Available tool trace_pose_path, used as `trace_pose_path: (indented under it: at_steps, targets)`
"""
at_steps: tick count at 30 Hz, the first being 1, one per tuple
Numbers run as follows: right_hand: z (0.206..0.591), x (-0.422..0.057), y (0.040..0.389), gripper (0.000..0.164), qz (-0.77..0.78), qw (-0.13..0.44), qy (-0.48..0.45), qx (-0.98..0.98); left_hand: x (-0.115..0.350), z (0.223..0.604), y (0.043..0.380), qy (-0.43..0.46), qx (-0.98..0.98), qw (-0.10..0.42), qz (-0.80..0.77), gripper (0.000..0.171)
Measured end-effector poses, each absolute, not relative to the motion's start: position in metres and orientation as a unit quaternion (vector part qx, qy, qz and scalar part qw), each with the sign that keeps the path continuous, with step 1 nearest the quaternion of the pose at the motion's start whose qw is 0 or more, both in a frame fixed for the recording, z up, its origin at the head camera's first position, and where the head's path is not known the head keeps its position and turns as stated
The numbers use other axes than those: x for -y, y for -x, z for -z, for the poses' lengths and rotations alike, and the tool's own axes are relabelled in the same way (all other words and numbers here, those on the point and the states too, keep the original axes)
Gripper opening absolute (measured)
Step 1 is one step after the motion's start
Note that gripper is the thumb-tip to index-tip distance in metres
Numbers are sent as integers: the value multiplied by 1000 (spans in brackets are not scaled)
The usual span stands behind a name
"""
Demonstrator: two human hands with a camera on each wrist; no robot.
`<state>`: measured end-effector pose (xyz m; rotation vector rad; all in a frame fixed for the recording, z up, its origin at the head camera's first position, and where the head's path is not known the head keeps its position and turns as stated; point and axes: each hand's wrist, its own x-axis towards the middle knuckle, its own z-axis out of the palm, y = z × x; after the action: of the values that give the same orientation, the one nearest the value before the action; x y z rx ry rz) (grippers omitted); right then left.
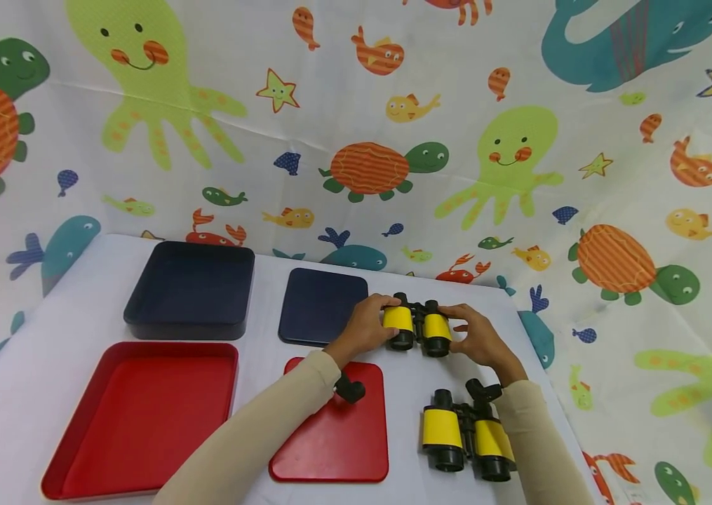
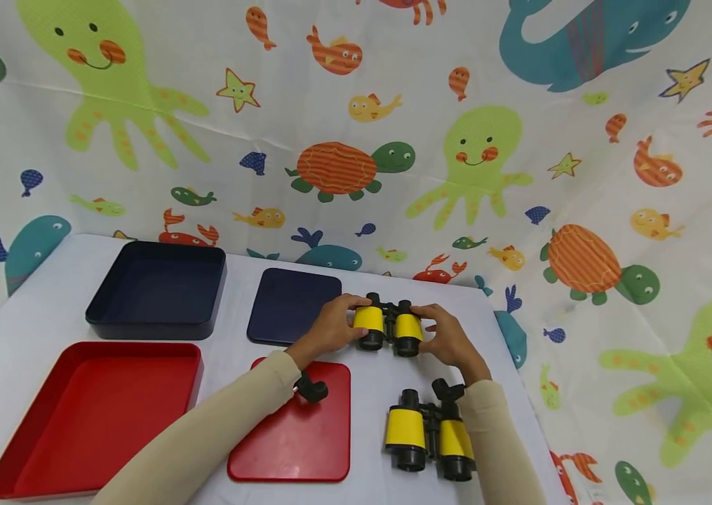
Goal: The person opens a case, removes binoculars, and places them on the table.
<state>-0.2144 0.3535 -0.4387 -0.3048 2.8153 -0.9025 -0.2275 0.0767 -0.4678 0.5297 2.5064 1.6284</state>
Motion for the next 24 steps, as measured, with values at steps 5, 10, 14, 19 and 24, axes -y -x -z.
trace_pose_path:
  at_steps: [5, 10, 14, 19, 24]
  targets:
    - [439, -357, 218, 83, 301, 85, 101, -944, -81, 467, 229, -166, -824, 56, -538, 56]
    - [441, -358, 222, 82, 309, 90, 92, -942, -83, 470, 232, -165, -826, 58, -536, 55]
    - [442, -359, 224, 82, 318, 93, 80, -940, -81, 472, 234, -173, -831, 56, -526, 55]
    - [443, -359, 219, 85, 305, 86, 80, -945, -79, 472, 233, -191, -846, 51, -495, 53]
    - [434, -351, 209, 88, 259, 56, 85, -960, -69, 462, 229, -227, -878, 9, -422, 48]
